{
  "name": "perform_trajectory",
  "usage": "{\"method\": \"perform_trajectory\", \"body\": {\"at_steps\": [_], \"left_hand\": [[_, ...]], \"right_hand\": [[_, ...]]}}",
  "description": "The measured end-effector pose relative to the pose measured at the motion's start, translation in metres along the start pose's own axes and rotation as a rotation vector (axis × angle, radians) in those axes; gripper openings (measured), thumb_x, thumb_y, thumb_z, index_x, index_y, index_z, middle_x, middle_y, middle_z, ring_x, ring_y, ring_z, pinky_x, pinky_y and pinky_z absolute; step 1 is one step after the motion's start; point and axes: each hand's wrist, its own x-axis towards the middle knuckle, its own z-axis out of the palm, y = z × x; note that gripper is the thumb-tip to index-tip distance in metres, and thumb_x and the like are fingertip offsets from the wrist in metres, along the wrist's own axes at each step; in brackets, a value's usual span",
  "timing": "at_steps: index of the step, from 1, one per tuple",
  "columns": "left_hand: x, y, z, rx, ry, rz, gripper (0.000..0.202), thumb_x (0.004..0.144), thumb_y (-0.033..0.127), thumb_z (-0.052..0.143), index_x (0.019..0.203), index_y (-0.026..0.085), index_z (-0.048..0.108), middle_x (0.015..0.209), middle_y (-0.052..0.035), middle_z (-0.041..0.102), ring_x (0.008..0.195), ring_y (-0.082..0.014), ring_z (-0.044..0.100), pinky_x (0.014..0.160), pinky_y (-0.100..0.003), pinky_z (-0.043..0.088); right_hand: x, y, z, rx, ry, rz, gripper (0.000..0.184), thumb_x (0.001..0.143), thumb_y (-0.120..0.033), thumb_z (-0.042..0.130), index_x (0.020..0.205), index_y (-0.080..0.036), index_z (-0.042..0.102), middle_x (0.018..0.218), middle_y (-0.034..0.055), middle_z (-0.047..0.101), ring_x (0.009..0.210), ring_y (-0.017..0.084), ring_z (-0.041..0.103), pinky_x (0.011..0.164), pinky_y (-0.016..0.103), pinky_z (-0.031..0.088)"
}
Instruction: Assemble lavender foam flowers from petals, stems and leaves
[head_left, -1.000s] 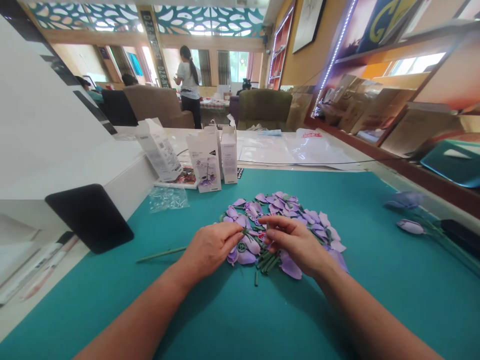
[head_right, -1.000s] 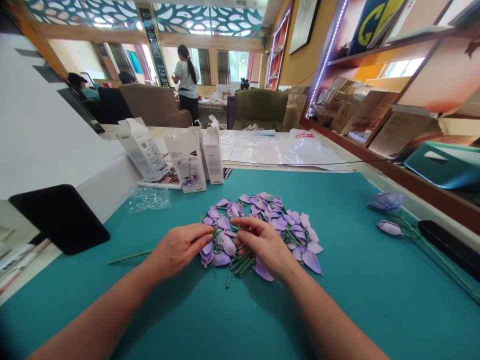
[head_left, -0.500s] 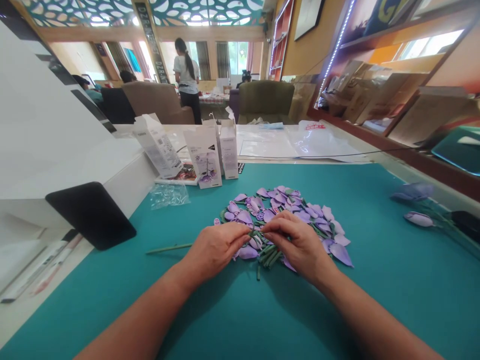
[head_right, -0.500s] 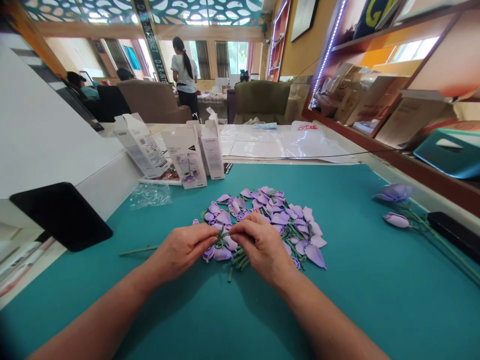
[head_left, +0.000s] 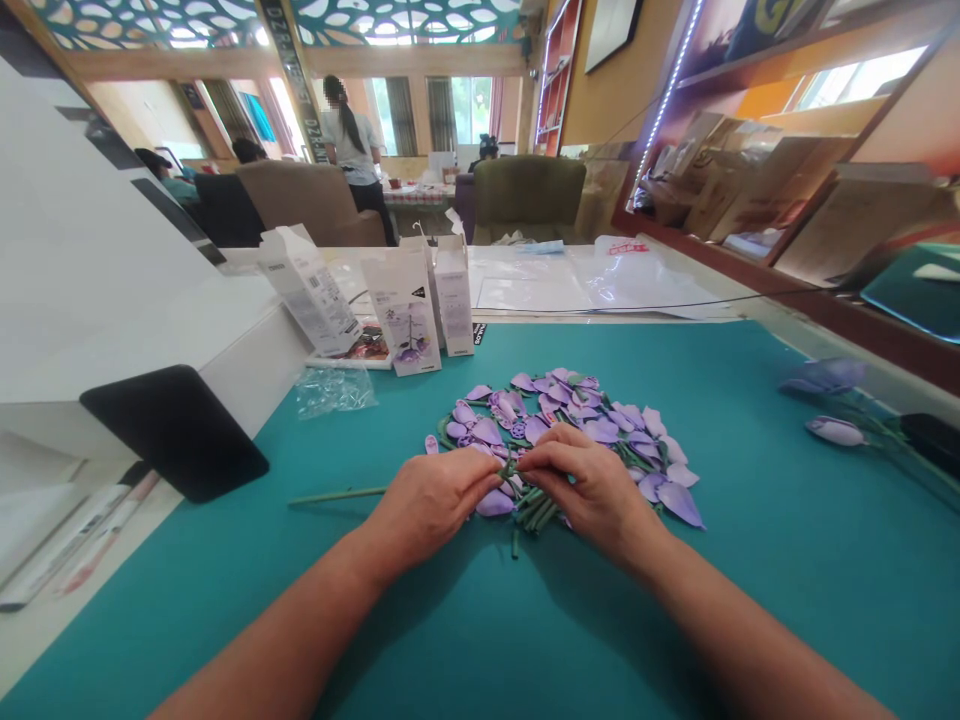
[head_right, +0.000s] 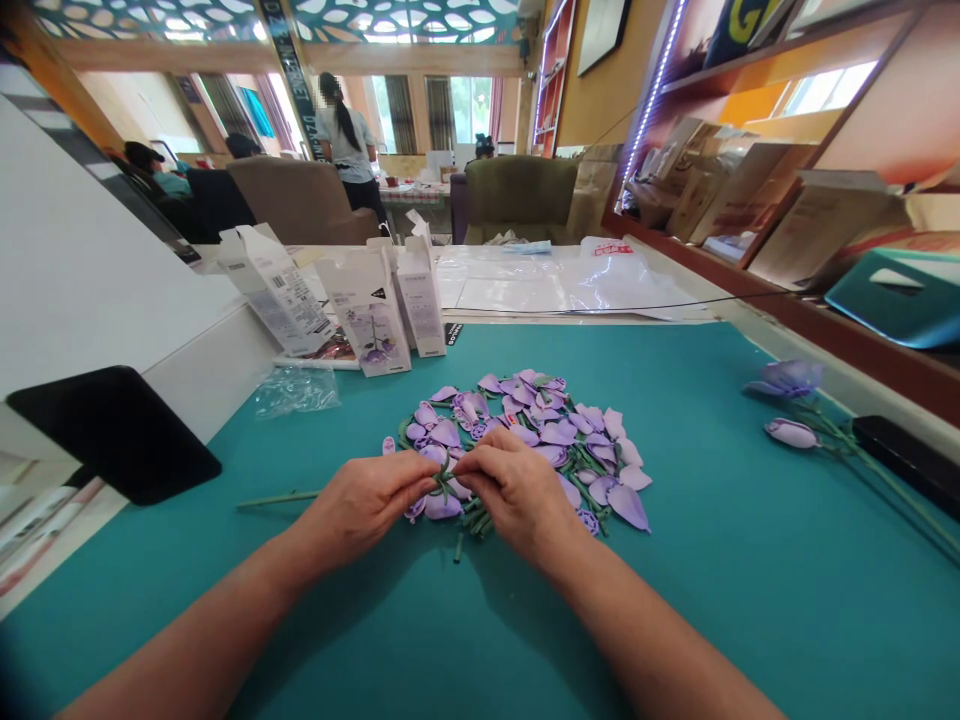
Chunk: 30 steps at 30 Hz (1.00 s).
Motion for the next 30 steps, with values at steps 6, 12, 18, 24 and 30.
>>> {"method": "perform_trajectory", "body": {"at_steps": [6, 12, 18, 24, 30], "left_hand": [[0.0008, 0.0012, 0.0029, 0.101, -0.032, -0.017, 0.031, 0.098, 0.034, 0.037, 0.098, 0.019, 0.064, 0.088, -0.0019, 0.07, 0.075, -0.0156, 0.063, 0.064, -0.023, 0.042], [0.0012, 0.0011, 0.006, 0.136, -0.03, -0.011, 0.029, 0.097, 0.034, 0.038, 0.095, 0.02, 0.063, 0.084, -0.0006, 0.07, 0.072, -0.0145, 0.062, 0.06, -0.023, 0.038], [0.0006, 0.0034, 0.0058, 0.152, -0.047, -0.009, 0.027, 0.097, 0.032, 0.04, 0.088, 0.02, 0.062, 0.078, 0.0, 0.067, 0.068, -0.0143, 0.06, 0.057, -0.023, 0.036], [0.0016, 0.0031, 0.0074, 0.146, -0.075, -0.003, 0.023, 0.096, 0.03, 0.042, 0.088, 0.021, 0.061, 0.078, 0.0007, 0.067, 0.07, -0.0147, 0.061, 0.059, -0.022, 0.036], [0.002, 0.0048, 0.0036, 0.092, -0.119, -0.052, 0.022, 0.096, 0.031, 0.042, 0.094, 0.021, 0.062, 0.089, -0.001, 0.07, 0.077, -0.0163, 0.063, 0.064, -0.024, 0.041]], "right_hand": [[-0.002, 0.0, 0.0013, -0.073, -0.011, -0.052, 0.017, 0.09, -0.017, 0.049, 0.086, -0.018, 0.066, 0.08, 0.0049, 0.059, 0.072, 0.014, 0.059, 0.063, 0.025, 0.049], [-0.0031, -0.0014, 0.0039, -0.109, -0.02, -0.073, 0.02, 0.092, -0.016, 0.046, 0.085, -0.018, 0.065, 0.079, 0.0055, 0.059, 0.072, 0.015, 0.06, 0.063, 0.024, 0.05], [-0.0032, -0.003, 0.0031, -0.117, -0.036, -0.067, 0.02, 0.091, -0.016, 0.046, 0.084, -0.018, 0.065, 0.077, 0.0051, 0.058, 0.07, 0.015, 0.06, 0.061, 0.025, 0.049], [-0.0051, -0.0024, 0.0044, -0.13, -0.067, -0.044, 0.019, 0.09, -0.016, 0.047, 0.084, -0.019, 0.065, 0.078, 0.0051, 0.059, 0.068, 0.015, 0.058, 0.06, 0.026, 0.048], [-0.0024, 0.0023, 0.0033, -0.043, -0.099, 0.033, 0.014, 0.087, -0.014, 0.054, 0.085, -0.02, 0.066, 0.081, 0.004, 0.06, 0.074, 0.015, 0.06, 0.065, 0.026, 0.048]]}}
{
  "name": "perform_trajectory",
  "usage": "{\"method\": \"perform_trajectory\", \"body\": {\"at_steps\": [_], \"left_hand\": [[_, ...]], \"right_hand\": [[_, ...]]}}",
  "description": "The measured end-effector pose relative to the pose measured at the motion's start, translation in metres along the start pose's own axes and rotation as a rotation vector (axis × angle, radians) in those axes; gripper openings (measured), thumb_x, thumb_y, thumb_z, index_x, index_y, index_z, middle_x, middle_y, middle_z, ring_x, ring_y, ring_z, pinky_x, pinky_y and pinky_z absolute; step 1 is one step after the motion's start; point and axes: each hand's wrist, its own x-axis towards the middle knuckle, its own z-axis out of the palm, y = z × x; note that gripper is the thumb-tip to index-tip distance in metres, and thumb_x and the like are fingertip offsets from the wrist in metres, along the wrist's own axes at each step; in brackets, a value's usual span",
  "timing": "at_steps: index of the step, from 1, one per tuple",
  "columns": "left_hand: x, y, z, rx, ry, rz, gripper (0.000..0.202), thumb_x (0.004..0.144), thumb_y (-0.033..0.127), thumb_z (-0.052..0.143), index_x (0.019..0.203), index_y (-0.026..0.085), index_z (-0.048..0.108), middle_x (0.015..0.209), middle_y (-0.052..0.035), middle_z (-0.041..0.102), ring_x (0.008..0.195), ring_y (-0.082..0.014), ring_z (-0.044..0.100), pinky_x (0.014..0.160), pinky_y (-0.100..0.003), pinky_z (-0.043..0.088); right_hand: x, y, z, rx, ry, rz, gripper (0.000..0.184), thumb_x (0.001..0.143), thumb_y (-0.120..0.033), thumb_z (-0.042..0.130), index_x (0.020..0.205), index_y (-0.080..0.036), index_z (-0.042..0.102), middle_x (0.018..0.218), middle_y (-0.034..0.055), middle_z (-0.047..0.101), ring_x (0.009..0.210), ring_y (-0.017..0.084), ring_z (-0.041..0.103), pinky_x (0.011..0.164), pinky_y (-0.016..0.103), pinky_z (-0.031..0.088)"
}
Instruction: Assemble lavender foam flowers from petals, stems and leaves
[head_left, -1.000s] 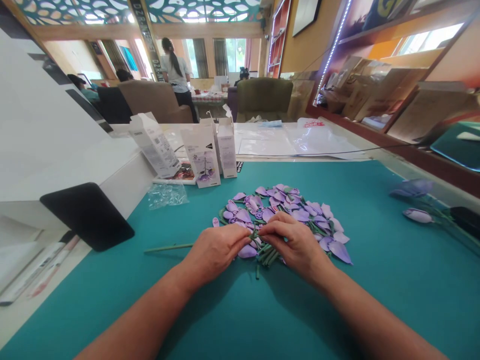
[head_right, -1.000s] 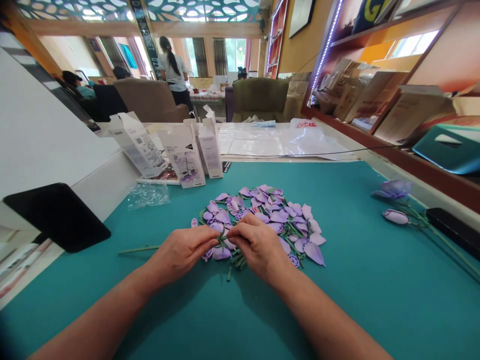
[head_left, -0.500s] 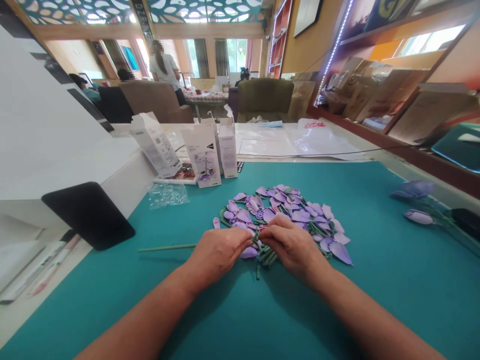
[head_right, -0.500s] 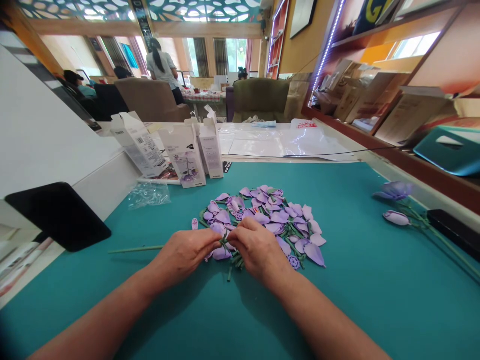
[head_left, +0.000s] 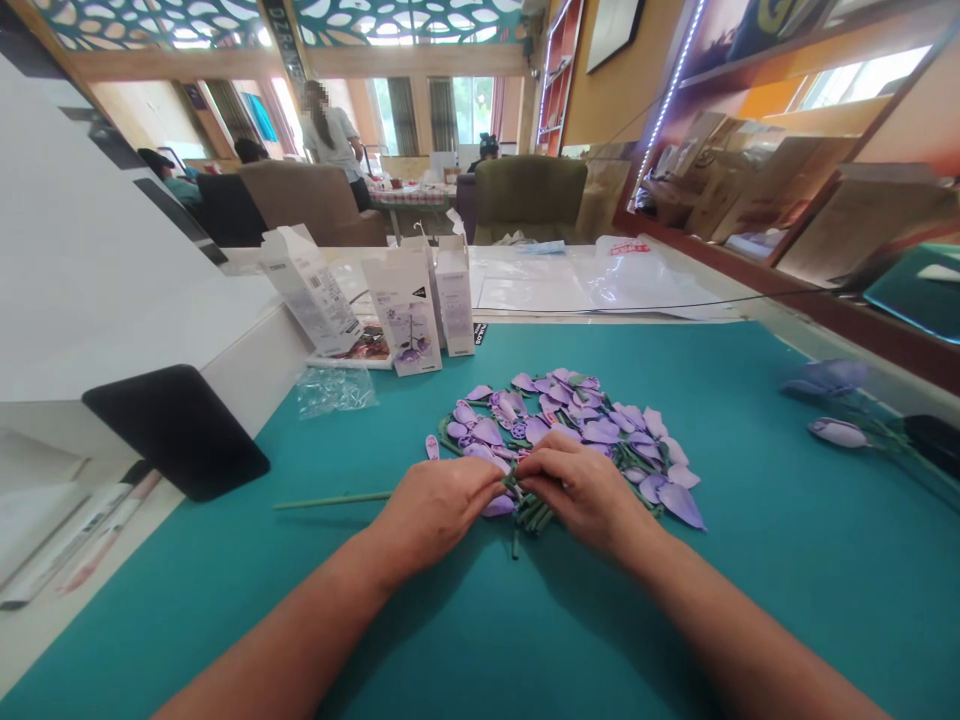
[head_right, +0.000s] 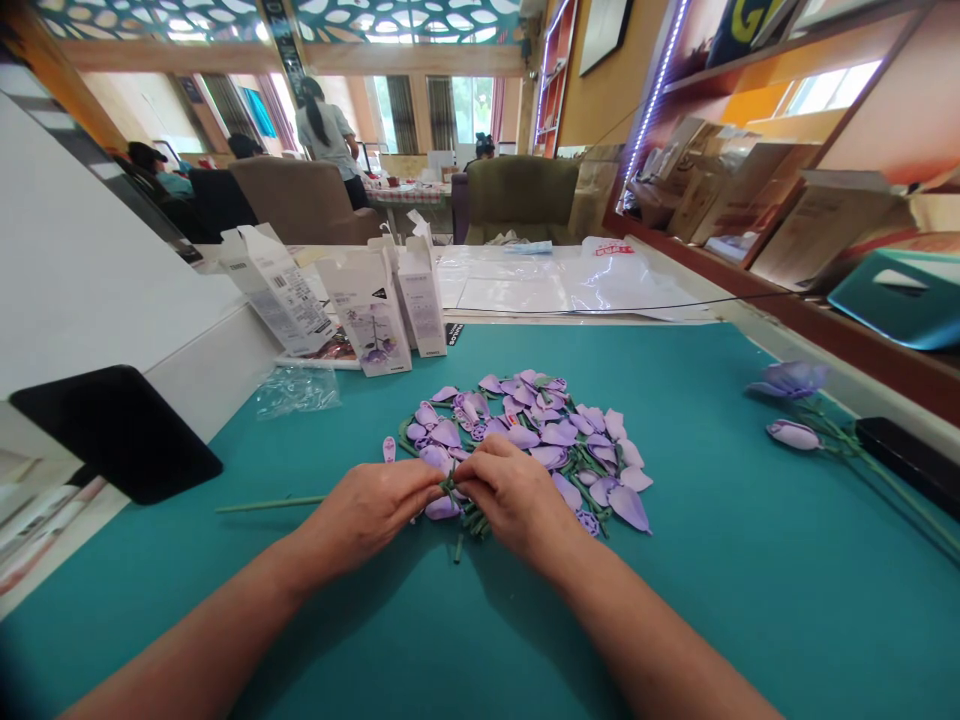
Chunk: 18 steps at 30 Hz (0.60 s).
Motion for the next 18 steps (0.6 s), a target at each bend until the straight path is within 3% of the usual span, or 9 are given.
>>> {"method": "perform_trajectory", "body": {"at_steps": [7, 13, 18], "left_hand": [[-0.003, -0.007, -0.008, -0.185, 0.003, -0.037, 0.029, 0.087, 0.024, 0.055, 0.116, 0.022, 0.058, 0.116, -0.0033, 0.066, 0.1, -0.0193, 0.062, 0.086, -0.029, 0.046], [-0.003, -0.015, -0.018, -0.179, -0.003, -0.119, 0.027, 0.087, 0.031, 0.054, 0.112, 0.022, 0.062, 0.109, -0.0032, 0.069, 0.096, -0.0213, 0.063, 0.079, -0.029, 0.047], [-0.002, -0.019, -0.017, -0.191, -0.005, -0.093, 0.027, 0.092, 0.032, 0.044, 0.106, 0.022, 0.065, 0.103, -0.0029, 0.071, 0.091, -0.0204, 0.064, 0.076, -0.028, 0.046]], "right_hand": [[0.002, 0.008, -0.01, 0.069, 0.006, 0.111, 0.014, 0.086, -0.016, 0.055, 0.083, -0.02, 0.067, 0.078, 0.0026, 0.063, 0.073, 0.015, 0.06, 0.064, 0.028, 0.045], [0.002, 0.022, -0.018, 0.188, 0.087, 0.243, 0.012, 0.085, -0.025, 0.056, 0.081, -0.021, 0.067, 0.077, 0.0023, 0.062, 0.07, 0.016, 0.057, 0.063, 0.029, 0.045], [0.001, 0.029, -0.023, 0.26, 0.129, 0.306, 0.015, 0.084, -0.03, 0.056, 0.082, -0.021, 0.067, 0.075, 0.0019, 0.06, 0.068, 0.015, 0.054, 0.059, 0.028, 0.043]]}}
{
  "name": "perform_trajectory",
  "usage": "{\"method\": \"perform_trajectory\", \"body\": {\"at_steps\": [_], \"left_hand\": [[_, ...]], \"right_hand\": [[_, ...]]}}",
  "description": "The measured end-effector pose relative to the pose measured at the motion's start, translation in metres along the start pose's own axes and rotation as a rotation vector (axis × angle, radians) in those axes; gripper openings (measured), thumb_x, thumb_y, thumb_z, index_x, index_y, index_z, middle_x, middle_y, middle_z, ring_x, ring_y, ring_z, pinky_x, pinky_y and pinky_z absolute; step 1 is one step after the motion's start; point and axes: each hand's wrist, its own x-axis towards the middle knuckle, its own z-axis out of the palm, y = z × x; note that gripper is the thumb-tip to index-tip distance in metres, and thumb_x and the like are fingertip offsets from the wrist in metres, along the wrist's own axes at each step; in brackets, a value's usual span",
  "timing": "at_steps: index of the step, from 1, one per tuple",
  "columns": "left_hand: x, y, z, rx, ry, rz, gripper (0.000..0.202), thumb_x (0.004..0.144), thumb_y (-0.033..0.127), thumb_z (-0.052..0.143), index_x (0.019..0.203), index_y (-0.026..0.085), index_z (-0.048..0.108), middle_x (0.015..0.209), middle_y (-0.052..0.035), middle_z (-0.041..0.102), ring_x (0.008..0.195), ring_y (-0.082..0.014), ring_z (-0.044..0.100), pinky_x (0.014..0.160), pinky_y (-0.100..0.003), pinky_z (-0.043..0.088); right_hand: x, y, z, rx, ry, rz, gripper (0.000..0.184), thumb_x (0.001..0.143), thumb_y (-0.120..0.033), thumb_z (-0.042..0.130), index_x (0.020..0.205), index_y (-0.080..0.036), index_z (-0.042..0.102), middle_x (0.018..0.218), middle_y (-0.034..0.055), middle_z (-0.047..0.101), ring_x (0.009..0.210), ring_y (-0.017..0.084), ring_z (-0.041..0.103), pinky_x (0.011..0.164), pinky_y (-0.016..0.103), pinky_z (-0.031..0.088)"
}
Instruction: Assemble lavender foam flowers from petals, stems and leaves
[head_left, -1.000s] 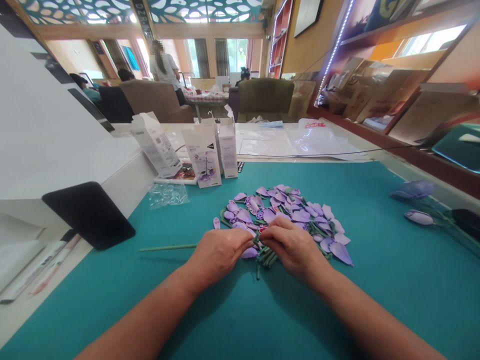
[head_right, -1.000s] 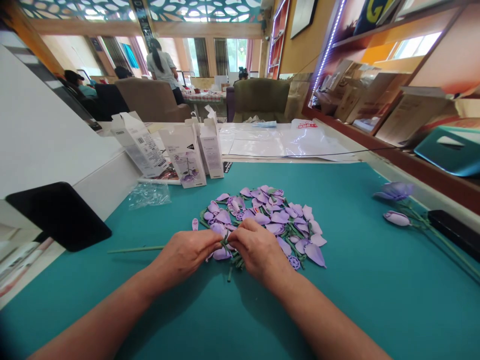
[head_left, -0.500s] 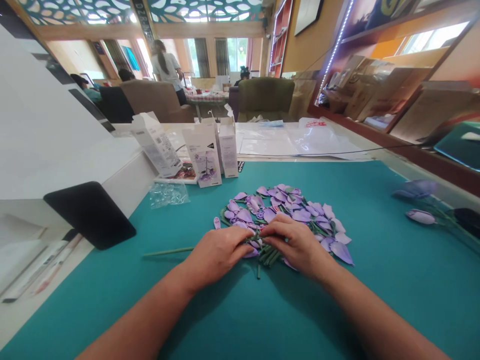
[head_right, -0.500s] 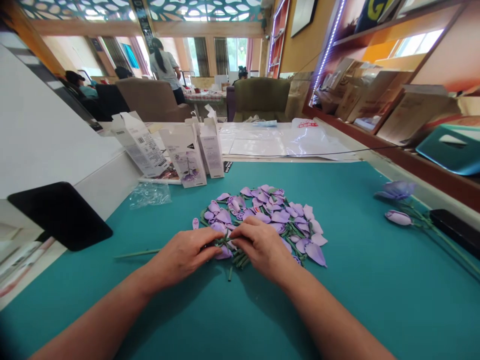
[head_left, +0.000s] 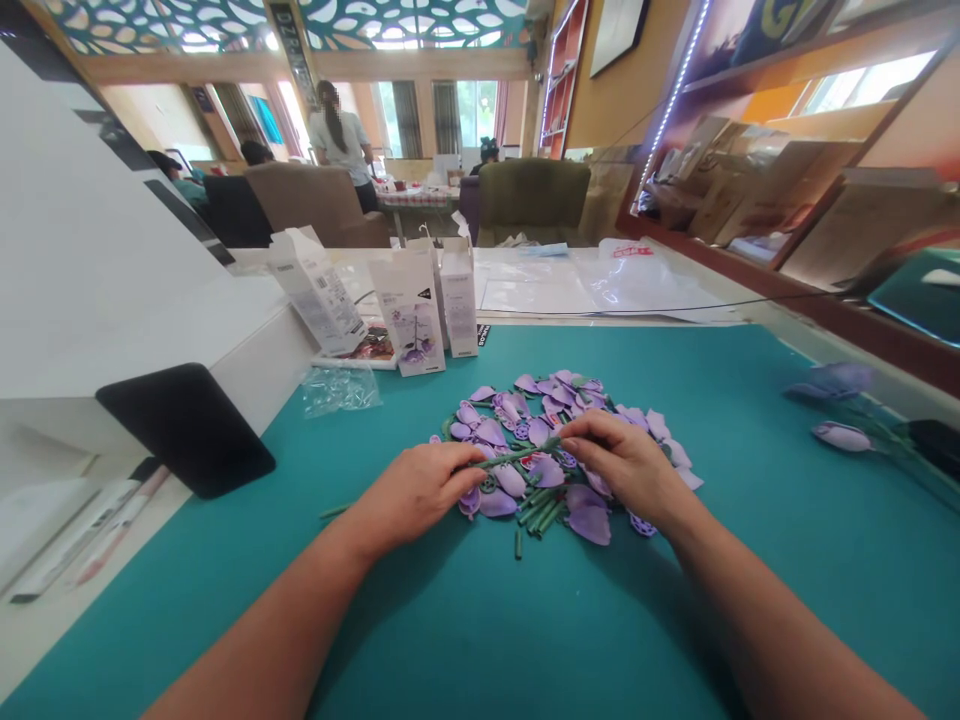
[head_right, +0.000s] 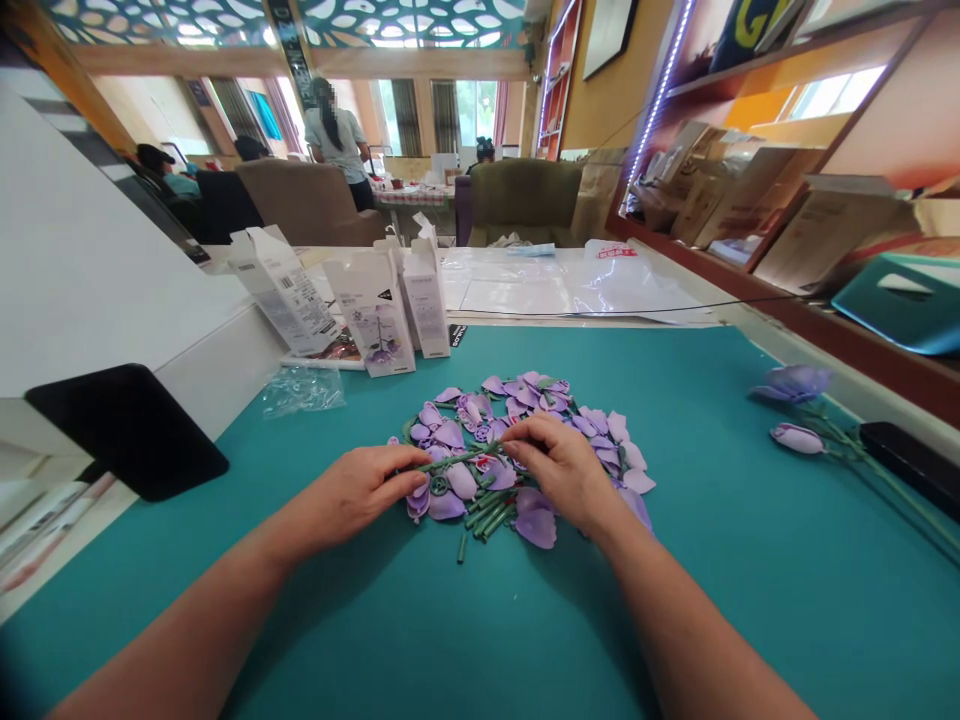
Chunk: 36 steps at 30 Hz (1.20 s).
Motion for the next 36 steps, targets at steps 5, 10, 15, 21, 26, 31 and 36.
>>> {"method": "perform_trajectory", "body": {"at_steps": [5, 10, 15, 21, 26, 31, 36], "left_hand": [[0.002, 0.002, 0.005, -0.056, 0.026, 0.023, 0.025, 0.091, 0.029, 0.044, 0.098, 0.021, 0.066, 0.09, -0.001, 0.071, 0.08, -0.0169, 0.062, 0.069, -0.026, 0.044], [0.002, 0.011, 0.002, -0.154, 0.044, -0.039, 0.021, 0.088, 0.03, 0.045, 0.091, 0.021, 0.065, 0.082, 0.0004, 0.069, 0.072, -0.0156, 0.059, 0.064, -0.025, 0.042], [0.0, 0.009, -0.003, -0.346, 0.048, -0.17, 0.017, 0.087, 0.034, 0.046, 0.084, 0.02, 0.056, 0.065, 0.0038, 0.06, 0.055, -0.0133, 0.057, 0.057, -0.025, 0.042], [0.003, 0.0, -0.002, -0.619, 0.019, -0.257, 0.02, 0.083, 0.038, 0.05, 0.089, 0.019, 0.049, 0.06, 0.0052, 0.057, 0.045, -0.01, 0.05, 0.047, -0.022, 0.04], [0.006, -0.004, -0.002, -0.753, 0.04, -0.289, 0.031, 0.081, 0.043, 0.053, 0.098, 0.017, 0.049, 0.061, 0.0046, 0.056, 0.045, -0.008, 0.046, 0.043, -0.02, 0.035], [0.006, -0.007, 0.0, -0.863, 0.037, -0.294, 0.034, 0.083, 0.038, 0.053, 0.107, 0.016, 0.047, 0.063, 0.0043, 0.057, 0.047, -0.0071, 0.045, 0.045, -0.019, 0.033], [0.007, -0.003, 0.0, -1.009, 0.083, -0.321, 0.03, 0.079, 0.031, 0.056, 0.104, 0.016, 0.047, 0.062, 0.0047, 0.057, 0.045, -0.0069, 0.046, 0.043, -0.019, 0.033]], "right_hand": [[0.0, -0.002, 0.0, 0.018, 0.017, -0.005, 0.015, 0.083, -0.03, 0.056, 0.077, -0.021, 0.067, 0.075, 0.0015, 0.06, 0.068, 0.015, 0.054, 0.062, 0.029, 0.044], [0.002, -0.006, -0.003, 0.122, 0.074, 0.104, 0.018, 0.078, -0.034, 0.061, 0.088, -0.02, 0.067, 0.074, 0.0014, 0.061, 0.065, 0.015, 0.053, 0.058, 0.028, 0.043], [0.006, -0.002, -0.018, 0.13, 0.201, 0.201, 0.026, 0.078, -0.038, 0.061, 0.092, -0.018, 0.068, 0.071, 0.0014, 0.062, 0.063, 0.014, 0.054, 0.056, 0.027, 0.044], [0.006, 0.008, -0.025, -0.101, 0.139, 0.133, 0.021, 0.079, -0.036, 0.057, 0.079, -0.019, 0.069, 0.072, 0.0023, 0.068, 0.068, 0.018, 0.059, 0.061, 0.029, 0.043], [0.003, 0.011, -0.021, -0.393, -0.055, 0.038, 0.014, 0.081, -0.022, 0.055, 0.076, -0.021, 0.068, 0.08, 0.0029, 0.07, 0.075, 0.019, 0.062, 0.066, 0.03, 0.044], [0.003, 0.012, -0.018, -0.519, -0.132, -0.027, 0.017, 0.083, -0.016, 0.053, 0.083, -0.022, 0.07, 0.086, 0.0042, 0.07, 0.079, 0.019, 0.063, 0.07, 0.031, 0.046], [0.001, 0.013, -0.011, -0.534, -0.165, -0.056, 0.019, 0.084, -0.015, 0.052, 0.084, -0.022, 0.07, 0.084, 0.0042, 0.068, 0.077, 0.018, 0.063, 0.067, 0.03, 0.046]]}}
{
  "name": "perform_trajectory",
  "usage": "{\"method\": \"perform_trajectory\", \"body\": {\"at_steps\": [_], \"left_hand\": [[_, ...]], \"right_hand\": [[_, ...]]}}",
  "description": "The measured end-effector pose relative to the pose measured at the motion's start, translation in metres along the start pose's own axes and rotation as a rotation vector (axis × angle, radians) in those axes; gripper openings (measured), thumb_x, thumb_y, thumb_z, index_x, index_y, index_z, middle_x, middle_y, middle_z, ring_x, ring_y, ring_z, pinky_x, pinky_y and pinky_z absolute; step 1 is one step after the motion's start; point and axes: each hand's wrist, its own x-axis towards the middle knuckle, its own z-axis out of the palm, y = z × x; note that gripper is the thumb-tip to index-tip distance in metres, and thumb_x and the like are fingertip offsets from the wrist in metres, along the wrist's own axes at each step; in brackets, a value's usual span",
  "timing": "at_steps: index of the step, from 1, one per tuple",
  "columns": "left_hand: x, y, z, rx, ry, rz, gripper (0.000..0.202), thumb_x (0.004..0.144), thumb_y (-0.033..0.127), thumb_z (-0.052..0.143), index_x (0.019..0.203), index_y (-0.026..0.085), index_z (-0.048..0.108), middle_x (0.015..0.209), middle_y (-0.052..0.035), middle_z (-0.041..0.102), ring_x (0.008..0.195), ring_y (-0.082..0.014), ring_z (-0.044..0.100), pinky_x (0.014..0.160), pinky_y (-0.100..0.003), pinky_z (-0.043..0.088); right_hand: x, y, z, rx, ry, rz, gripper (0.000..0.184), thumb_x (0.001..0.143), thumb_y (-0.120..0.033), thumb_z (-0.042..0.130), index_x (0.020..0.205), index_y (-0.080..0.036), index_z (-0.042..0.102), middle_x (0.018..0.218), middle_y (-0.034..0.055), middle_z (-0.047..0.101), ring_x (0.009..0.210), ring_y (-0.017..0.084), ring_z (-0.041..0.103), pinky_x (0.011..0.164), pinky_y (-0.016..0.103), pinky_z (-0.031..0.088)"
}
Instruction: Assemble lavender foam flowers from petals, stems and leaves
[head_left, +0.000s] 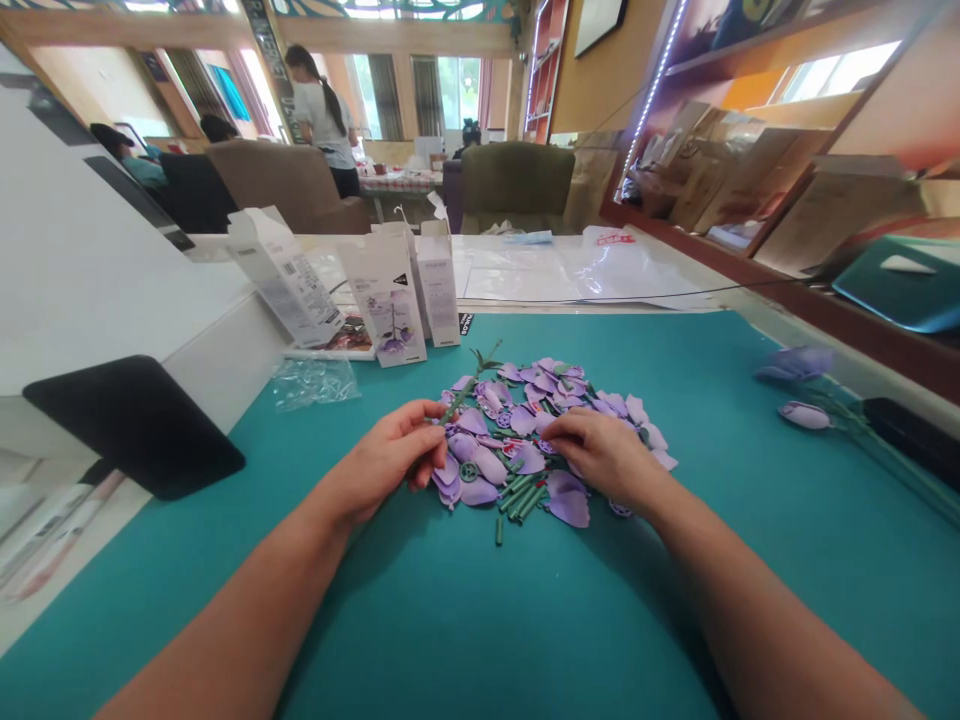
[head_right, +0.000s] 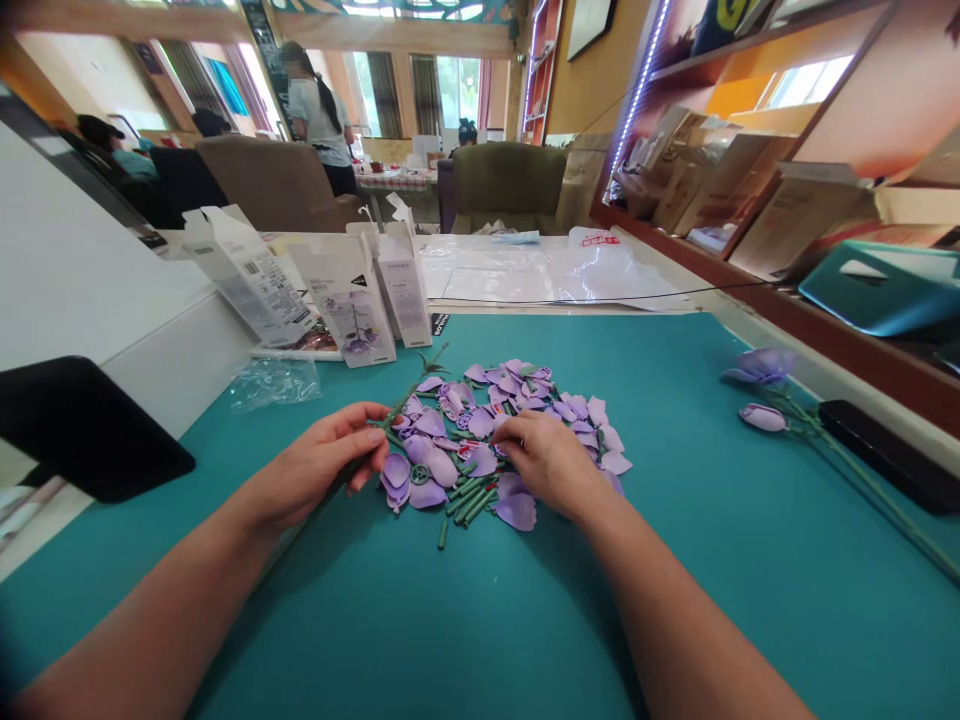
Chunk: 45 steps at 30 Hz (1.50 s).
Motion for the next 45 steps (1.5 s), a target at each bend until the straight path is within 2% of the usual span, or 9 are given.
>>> {"method": "perform_trajectory", "body": {"at_steps": [4, 8, 11, 17, 21, 26, 35, 41, 45], "left_hand": [[0.0, 0.006, -0.001, -0.153, 0.083, 0.018, 0.027, 0.077, 0.027, 0.058, 0.1, 0.016, 0.049, 0.059, 0.0052, 0.055, 0.04, -0.006, 0.044, 0.039, -0.018, 0.034], [0.001, 0.011, -0.008, -0.259, 0.187, 0.066, 0.025, 0.075, 0.024, 0.059, 0.099, 0.016, 0.053, 0.057, 0.0055, 0.054, 0.038, -0.0056, 0.042, 0.036, -0.017, 0.033], [0.0, 0.013, -0.013, -0.303, 0.234, 0.082, 0.024, 0.076, 0.022, 0.059, 0.099, 0.016, 0.054, 0.057, 0.0052, 0.054, 0.038, -0.0056, 0.042, 0.036, -0.016, 0.033], [0.0, 0.013, -0.013, -0.344, 0.211, 0.082, 0.02, 0.077, 0.02, 0.059, 0.096, 0.016, 0.055, 0.056, 0.0048, 0.055, 0.038, -0.0056, 0.042, 0.036, -0.016, 0.032], [-0.001, 0.013, -0.013, -0.382, 0.212, 0.101, 0.018, 0.078, 0.018, 0.057, 0.096, 0.016, 0.056, 0.055, 0.0048, 0.055, 0.037, -0.0058, 0.042, 0.036, -0.016, 0.032], [-0.001, 0.013, -0.016, -0.413, 0.227, 0.112, 0.018, 0.079, 0.016, 0.055, 0.097, 0.016, 0.056, 0.055, 0.0047, 0.054, 0.037, -0.006, 0.042, 0.035, -0.016, 0.032], [0.005, 0.004, -0.013, -0.415, 0.214, 0.057, 0.014, 0.082, 0.016, 0.051, 0.096, 0.016, 0.054, 0.056, 0.0042, 0.054, 0.037, -0.0057, 0.041, 0.034, -0.015, 0.031], [0.01, -0.002, -0.013, -0.408, 0.203, 0.031, 0.015, 0.082, 0.017, 0.052, 0.097, 0.016, 0.054, 0.057, 0.0042, 0.055, 0.037, -0.0052, 0.04, 0.034, -0.015, 0.03], [0.011, -0.003, -0.014, -0.41, 0.204, 0.023, 0.016, 0.082, 0.018, 0.053, 0.098, 0.016, 0.054, 0.057, 0.0042, 0.055, 0.037, -0.0052, 0.04, 0.035, -0.015, 0.031]], "right_hand": [[-0.001, -0.006, 0.007, -0.02, -0.037, -0.032, 0.021, 0.085, -0.015, 0.052, 0.09, -0.023, 0.07, 0.085, 0.0042, 0.066, 0.075, 0.017, 0.061, 0.065, 0.028, 0.045], [-0.002, -0.014, 0.012, -0.031, -0.135, -0.054, 0.024, 0.082, -0.016, 0.057, 0.101, -0.022, 0.069, 0.093, 0.0075, 0.063, 0.084, 0.02, 0.059, 0.071, 0.031, 0.045], [-0.002, -0.016, 0.015, -0.052, -0.185, -0.057, 0.022, 0.082, -0.015, 0.056, 0.097, -0.023, 0.07, 0.093, 0.008, 0.062, 0.087, 0.021, 0.058, 0.073, 0.032, 0.045], [0.0, -0.012, 0.015, -0.032, -0.158, -0.057, 0.018, 0.086, -0.02, 0.055, 0.093, -0.023, 0.07, 0.091, 0.0075, 0.063, 0.085, 0.02, 0.059, 0.073, 0.031, 0.046], [0.001, -0.004, 0.009, -0.033, -0.023, -0.005, 0.023, 0.089, -0.023, 0.048, 0.093, -0.023, 0.071, 0.084, 0.0064, 0.064, 0.079, 0.019, 0.06, 0.068, 0.031, 0.046], [0.0, 0.008, 0.001, -0.023, 0.095, 0.05, 0.027, 0.086, -0.022, 0.045, 0.091, -0.021, 0.071, 0.089, 0.0071, 0.069, 0.083, 0.021, 0.064, 0.073, 0.033, 0.049], [0.003, 0.004, 0.002, 0.004, 0.019, 0.113, 0.027, 0.085, -0.023, 0.044, 0.095, -0.023, 0.07, 0.098, 0.0053, 0.073, 0.09, 0.021, 0.067, 0.078, 0.033, 0.051], [0.025, 0.002, -0.01, -0.086, -0.037, 0.1, 0.027, 0.087, -0.02, 0.046, 0.096, -0.023, 0.071, 0.1, 0.0046, 0.072, 0.092, 0.02, 0.066, 0.08, 0.031, 0.05], [0.042, -0.001, -0.01, -0.188, -0.093, 0.059, 0.027, 0.088, -0.02, 0.047, 0.096, -0.024, 0.072, 0.097, 0.0049, 0.071, 0.09, 0.02, 0.065, 0.077, 0.029, 0.048]]}}
